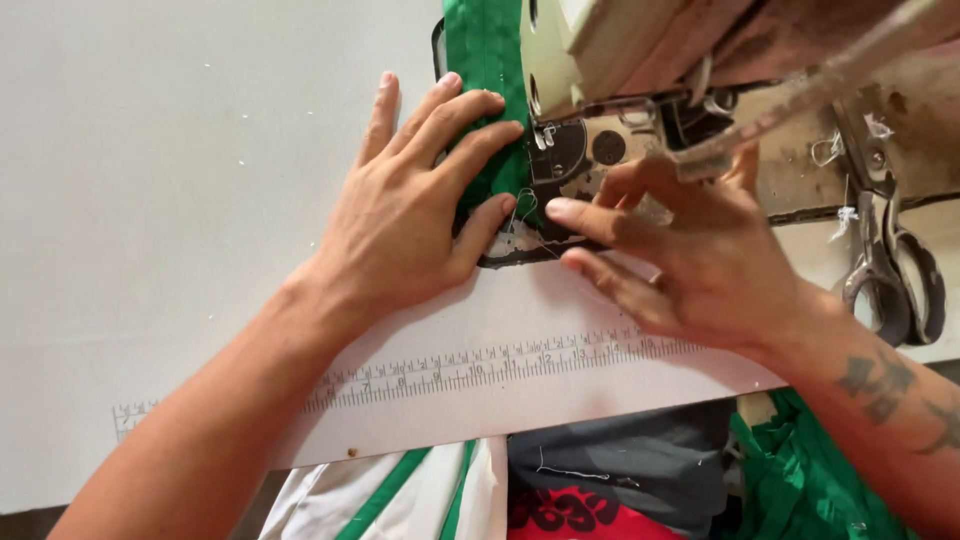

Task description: Sewing a green zipper onto the opening of a white canvas tote bag using an industrial sewing machine and trimming excess material with scissors.

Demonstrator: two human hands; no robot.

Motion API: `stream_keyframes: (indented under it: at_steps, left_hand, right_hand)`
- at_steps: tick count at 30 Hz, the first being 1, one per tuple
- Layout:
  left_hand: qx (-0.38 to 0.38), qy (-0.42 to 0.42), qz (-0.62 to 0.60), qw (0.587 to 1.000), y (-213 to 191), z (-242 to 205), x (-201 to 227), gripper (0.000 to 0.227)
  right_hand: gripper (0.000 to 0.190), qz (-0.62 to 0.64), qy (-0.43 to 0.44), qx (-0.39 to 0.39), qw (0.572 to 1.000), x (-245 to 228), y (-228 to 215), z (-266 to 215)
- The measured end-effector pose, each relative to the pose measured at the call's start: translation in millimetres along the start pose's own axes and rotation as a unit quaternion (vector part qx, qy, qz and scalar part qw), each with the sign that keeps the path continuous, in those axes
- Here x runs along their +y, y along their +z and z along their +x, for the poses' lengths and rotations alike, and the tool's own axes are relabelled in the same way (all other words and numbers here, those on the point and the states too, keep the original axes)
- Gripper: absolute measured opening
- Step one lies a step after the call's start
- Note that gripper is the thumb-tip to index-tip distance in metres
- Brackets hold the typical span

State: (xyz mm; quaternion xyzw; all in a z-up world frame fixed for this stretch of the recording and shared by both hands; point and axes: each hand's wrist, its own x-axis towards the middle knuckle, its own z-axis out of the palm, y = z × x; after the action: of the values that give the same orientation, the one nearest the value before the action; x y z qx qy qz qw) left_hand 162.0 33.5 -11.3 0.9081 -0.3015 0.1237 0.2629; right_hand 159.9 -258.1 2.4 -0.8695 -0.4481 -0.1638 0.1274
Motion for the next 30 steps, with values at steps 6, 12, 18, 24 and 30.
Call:
stream_keyframes:
  at_steps: [6, 12, 18, 24, 30]
  left_hand:
    - [-0.003, -0.008, 0.009, 1.0, -1.6, -0.2, 1.3, 0.047]
    - [-0.006, -0.024, -0.003, 1.0, 0.5, -1.6, 7.3, 0.044]
    - [0.007, -0.033, 0.022, 0.999, 2.1, -2.5, 8.5, 0.045]
    - [-0.012, -0.041, 0.017, 0.999, 2.7, -1.2, 7.8, 0.046]
    - [-0.021, -0.057, 0.024, 0.998, 4.0, 0.1, 5.8, 0.047]
  right_hand:
    - [0.06, 0.034, -0.007, -0.026, 0.999, -7.8, 15.1, 7.3]
    - [0.07, 0.044, 0.026, -0.023, 0.998, -19.7, 13.9, 6.5]
    - [0.069, 0.056, 0.024, -0.014, 0.998, -17.0, 14.9, 8.6]
    - [0.063, 0.041, 0.087, -0.07, 0.993, -22.4, 16.1, 21.3]
    - [0.024, 0.113, -0.044, -0.11, 0.987, -58.4, -43.0, -8.8]
